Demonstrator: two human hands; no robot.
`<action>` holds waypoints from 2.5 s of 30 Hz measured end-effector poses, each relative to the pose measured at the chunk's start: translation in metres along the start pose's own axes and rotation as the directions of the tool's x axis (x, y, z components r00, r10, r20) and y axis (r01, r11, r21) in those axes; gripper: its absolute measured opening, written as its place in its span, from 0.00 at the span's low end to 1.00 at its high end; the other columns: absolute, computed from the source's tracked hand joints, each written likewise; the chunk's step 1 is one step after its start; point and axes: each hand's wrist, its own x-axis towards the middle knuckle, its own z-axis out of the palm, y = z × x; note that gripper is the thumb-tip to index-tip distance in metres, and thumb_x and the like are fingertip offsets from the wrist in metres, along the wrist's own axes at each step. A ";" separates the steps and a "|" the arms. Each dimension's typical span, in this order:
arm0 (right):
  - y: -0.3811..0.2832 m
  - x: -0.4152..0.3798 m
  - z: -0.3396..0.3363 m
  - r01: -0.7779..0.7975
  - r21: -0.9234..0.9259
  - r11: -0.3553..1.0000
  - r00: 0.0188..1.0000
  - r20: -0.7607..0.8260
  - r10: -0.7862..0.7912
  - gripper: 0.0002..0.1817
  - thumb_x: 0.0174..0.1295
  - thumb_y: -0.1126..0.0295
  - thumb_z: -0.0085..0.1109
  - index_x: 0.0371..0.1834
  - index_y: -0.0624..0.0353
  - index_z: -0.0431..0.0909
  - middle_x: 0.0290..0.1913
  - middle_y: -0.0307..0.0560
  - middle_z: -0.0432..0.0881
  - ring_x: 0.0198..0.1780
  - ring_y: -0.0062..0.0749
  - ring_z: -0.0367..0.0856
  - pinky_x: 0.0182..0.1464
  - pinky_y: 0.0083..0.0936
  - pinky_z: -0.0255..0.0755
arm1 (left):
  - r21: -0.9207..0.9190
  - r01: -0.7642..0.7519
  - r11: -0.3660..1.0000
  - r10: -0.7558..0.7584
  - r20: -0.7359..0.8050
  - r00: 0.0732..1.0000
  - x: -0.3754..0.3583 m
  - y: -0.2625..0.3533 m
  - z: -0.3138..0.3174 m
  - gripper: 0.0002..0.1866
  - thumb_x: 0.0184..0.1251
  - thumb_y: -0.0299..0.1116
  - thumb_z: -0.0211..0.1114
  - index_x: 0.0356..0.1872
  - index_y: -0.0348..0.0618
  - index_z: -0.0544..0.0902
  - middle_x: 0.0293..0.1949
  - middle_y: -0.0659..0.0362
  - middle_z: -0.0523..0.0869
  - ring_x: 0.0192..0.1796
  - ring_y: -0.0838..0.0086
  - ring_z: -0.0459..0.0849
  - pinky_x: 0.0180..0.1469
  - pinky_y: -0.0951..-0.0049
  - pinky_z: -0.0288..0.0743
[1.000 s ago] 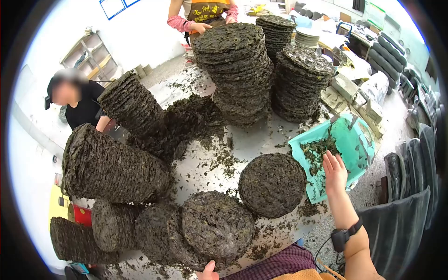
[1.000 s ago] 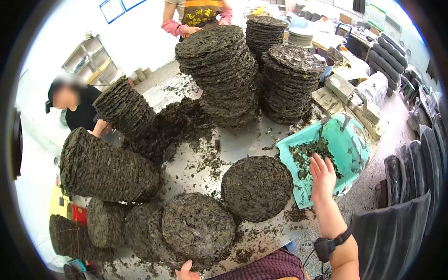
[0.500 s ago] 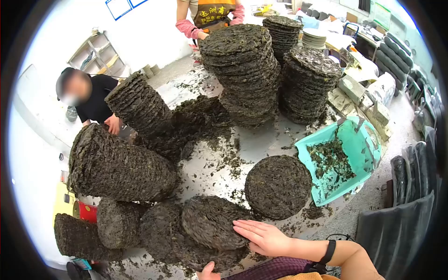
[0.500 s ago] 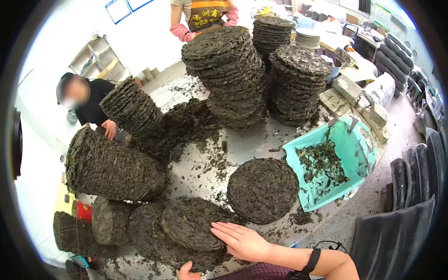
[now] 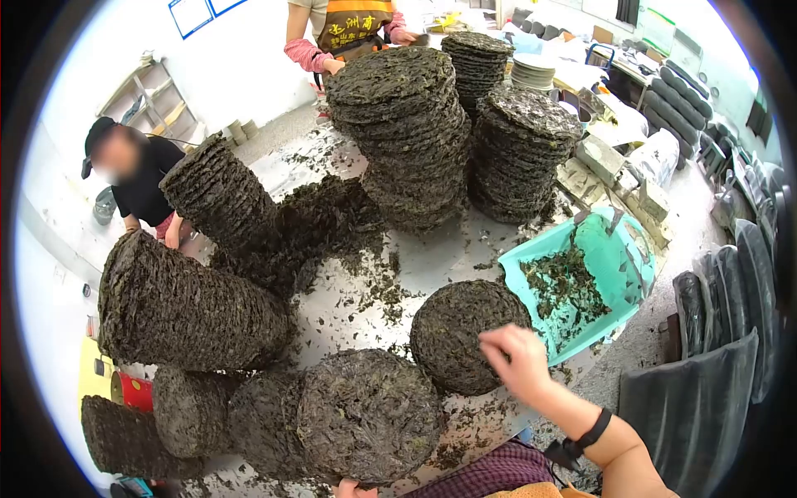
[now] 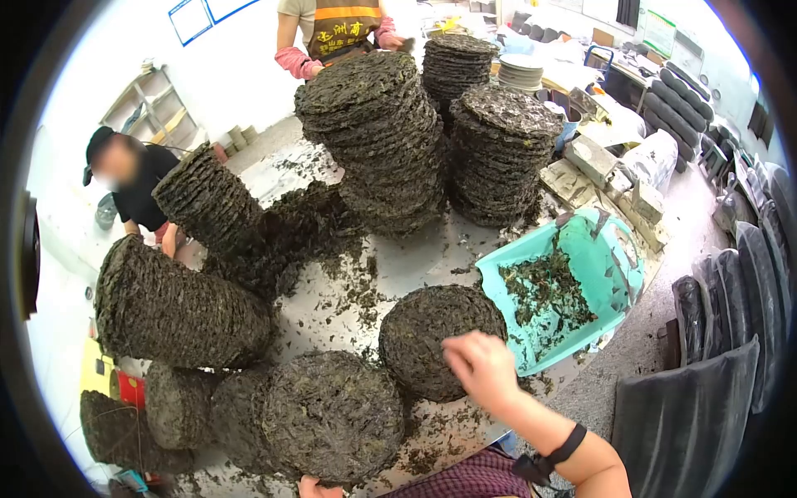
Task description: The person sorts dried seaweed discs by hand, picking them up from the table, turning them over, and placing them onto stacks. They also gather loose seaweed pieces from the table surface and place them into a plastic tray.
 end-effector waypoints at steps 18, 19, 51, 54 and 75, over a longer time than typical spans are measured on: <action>0.033 0.005 -0.028 -0.360 0.856 0.372 0.614 -0.082 0.785 0.29 0.65 0.66 0.58 0.67 0.64 0.62 0.55 0.52 0.81 0.55 0.35 0.80 0.57 0.34 0.75 | -0.052 -0.064 0.997 0.066 0.042 0.997 -0.006 -0.001 0.024 0.08 0.64 0.32 0.63 0.40 0.40 0.81 0.42 0.63 0.81 0.42 0.72 0.77 0.46 0.69 0.71; 0.021 -0.008 -0.029 -0.469 0.762 0.446 0.794 0.143 0.590 0.30 0.65 0.64 0.58 0.68 0.62 0.62 0.58 0.52 0.79 0.56 0.36 0.79 0.59 0.36 0.73 | -0.045 -0.072 0.996 0.073 0.027 0.997 -0.005 -0.001 0.017 0.08 0.64 0.32 0.63 0.40 0.40 0.81 0.42 0.63 0.81 0.42 0.72 0.77 0.46 0.69 0.71; -0.104 -0.033 0.028 -0.091 0.676 0.732 0.698 0.567 -0.436 0.35 0.59 0.61 0.66 0.69 0.53 0.65 0.74 0.54 0.58 0.75 0.49 0.55 0.72 0.40 0.57 | 0.410 -0.174 0.895 0.172 0.042 0.984 -0.009 -0.006 0.059 0.34 0.58 0.24 0.71 0.65 0.37 0.64 0.60 0.52 0.73 0.60 0.66 0.75 0.61 0.62 0.72; -0.104 -0.031 0.029 -0.068 0.660 0.748 0.685 0.576 -0.446 0.34 0.60 0.62 0.65 0.70 0.53 0.65 0.74 0.54 0.58 0.75 0.50 0.55 0.72 0.40 0.57 | 0.392 -0.167 0.905 0.176 0.014 0.984 -0.008 -0.005 0.059 0.33 0.58 0.24 0.71 0.64 0.36 0.65 0.61 0.53 0.72 0.59 0.67 0.75 0.60 0.64 0.72; -0.012 -0.025 -0.023 -0.436 0.615 0.657 0.842 0.021 0.539 0.28 0.67 0.73 0.49 0.70 0.66 0.59 0.62 0.55 0.71 0.65 0.38 0.69 0.63 0.35 0.65 | 0.132 -0.114 0.985 0.130 -0.119 0.984 -0.017 0.023 0.028 0.17 0.60 0.28 0.62 0.52 0.37 0.79 0.50 0.51 0.83 0.53 0.56 0.80 0.56 0.60 0.75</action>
